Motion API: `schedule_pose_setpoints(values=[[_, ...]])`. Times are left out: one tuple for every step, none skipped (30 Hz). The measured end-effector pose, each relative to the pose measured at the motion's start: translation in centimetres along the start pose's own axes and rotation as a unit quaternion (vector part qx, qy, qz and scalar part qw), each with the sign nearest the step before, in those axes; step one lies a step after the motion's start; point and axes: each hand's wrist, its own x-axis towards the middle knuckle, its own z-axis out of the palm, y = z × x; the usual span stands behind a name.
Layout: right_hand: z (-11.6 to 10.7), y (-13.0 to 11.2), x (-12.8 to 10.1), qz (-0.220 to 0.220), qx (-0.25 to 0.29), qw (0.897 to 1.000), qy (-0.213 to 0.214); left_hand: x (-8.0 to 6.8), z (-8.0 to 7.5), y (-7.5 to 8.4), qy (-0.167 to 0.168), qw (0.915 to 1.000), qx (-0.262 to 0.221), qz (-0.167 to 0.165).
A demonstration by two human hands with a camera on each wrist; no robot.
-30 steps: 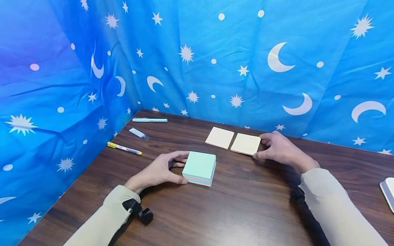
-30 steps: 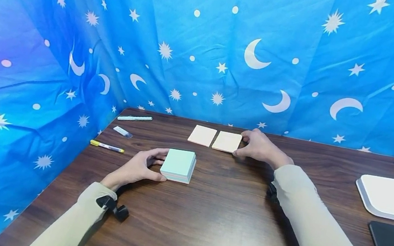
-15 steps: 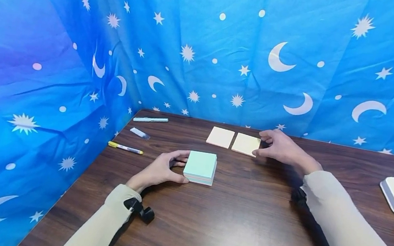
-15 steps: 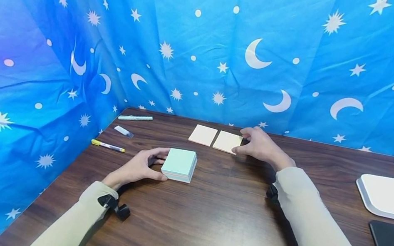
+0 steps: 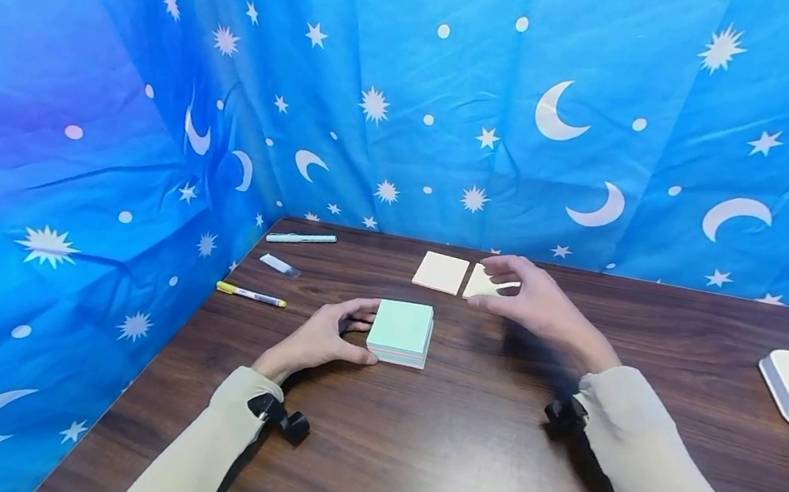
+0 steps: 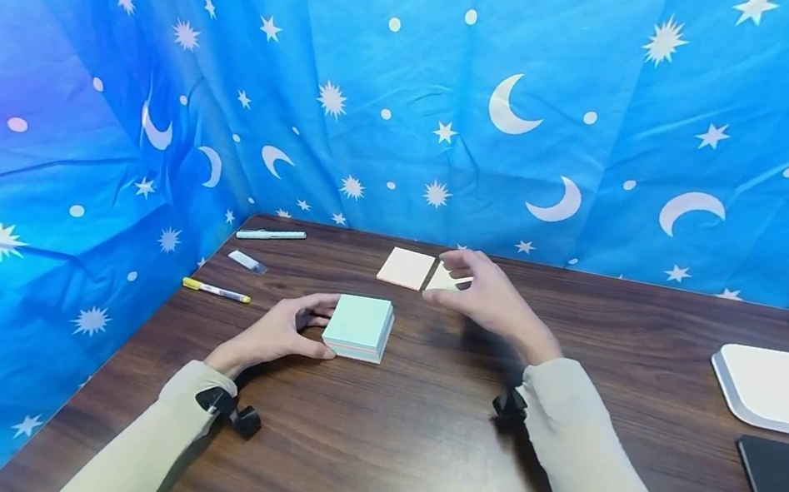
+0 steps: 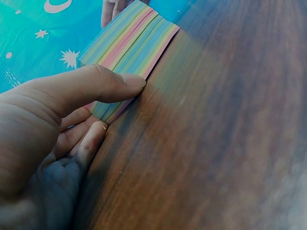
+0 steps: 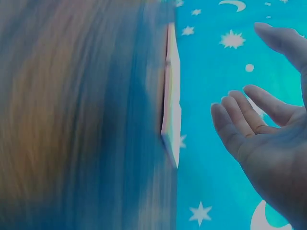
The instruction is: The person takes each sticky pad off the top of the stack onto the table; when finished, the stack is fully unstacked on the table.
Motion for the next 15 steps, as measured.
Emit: schedule_pose_setpoints(values=[[0.3,-0.3,0.0,-0.002,0.007,1.000,0.002,0.0,0.0,0.0,0.001,1.0000,0.000,0.000],[0.6,-0.5,0.0,-0.005,0.012,1.000,0.002,0.0,0.0,0.0,0.001,1.0000,0.000,0.000],[0.9,-0.7,-0.1,-0.007,0.017,1.000,0.001,0.0,-0.1,0.0,0.002,1.0000,0.001,0.001],[1.1,-0.9,-0.1,-0.007,0.022,1.000,0.000,0.0,-0.1,0.0,0.002,1.0000,0.000,0.001],[1.3,-1.1,-0.1,-0.007,0.030,1.000,-0.002,0.0,-0.1,0.0,0.002,1.0000,0.000,0.002],[1.5,-1.3,-0.2,-0.008,0.035,0.999,-0.003,0.1,-0.1,0.0,0.001,1.0000,0.000,0.003],[1.8,-1.4,-0.2,-0.010,0.039,0.999,-0.005,0.1,-0.1,0.0,0.000,1.0000,0.000,0.004],[2.0,-1.5,-0.3,-0.012,0.041,0.999,-0.006,0.1,-0.1,-0.1,0.000,1.0000,0.000,0.005],[2.2,-1.6,-0.3,-0.015,0.044,0.999,-0.008,0.2,-0.1,-0.1,-0.001,1.0000,0.000,0.006],[2.5,-1.7,-0.4,-0.019,0.048,0.999,-0.010,0.1,0.0,-0.1,-0.002,1.0000,0.000,0.006],[2.8,-1.8,-0.4,-0.022,0.050,0.998,-0.011,0.1,0.0,-0.1,-0.002,1.0000,-0.001,0.006],[3.0,-1.8,-0.4,-0.029,0.051,0.998,-0.013,0.1,0.0,-0.1,-0.003,1.0000,-0.001,0.007],[3.3,-1.9,-0.4,-0.032,0.051,0.998,-0.016,0.1,0.0,-0.1,-0.002,1.0000,0.000,0.007],[3.5,-1.9,-0.4,-0.033,0.051,0.998,-0.019,0.1,0.0,-0.1,-0.001,1.0000,0.000,0.007],[3.7,-1.9,-0.4,-0.034,0.051,0.998,-0.021,0.0,0.0,-0.1,0.000,1.0000,0.000,0.007]])
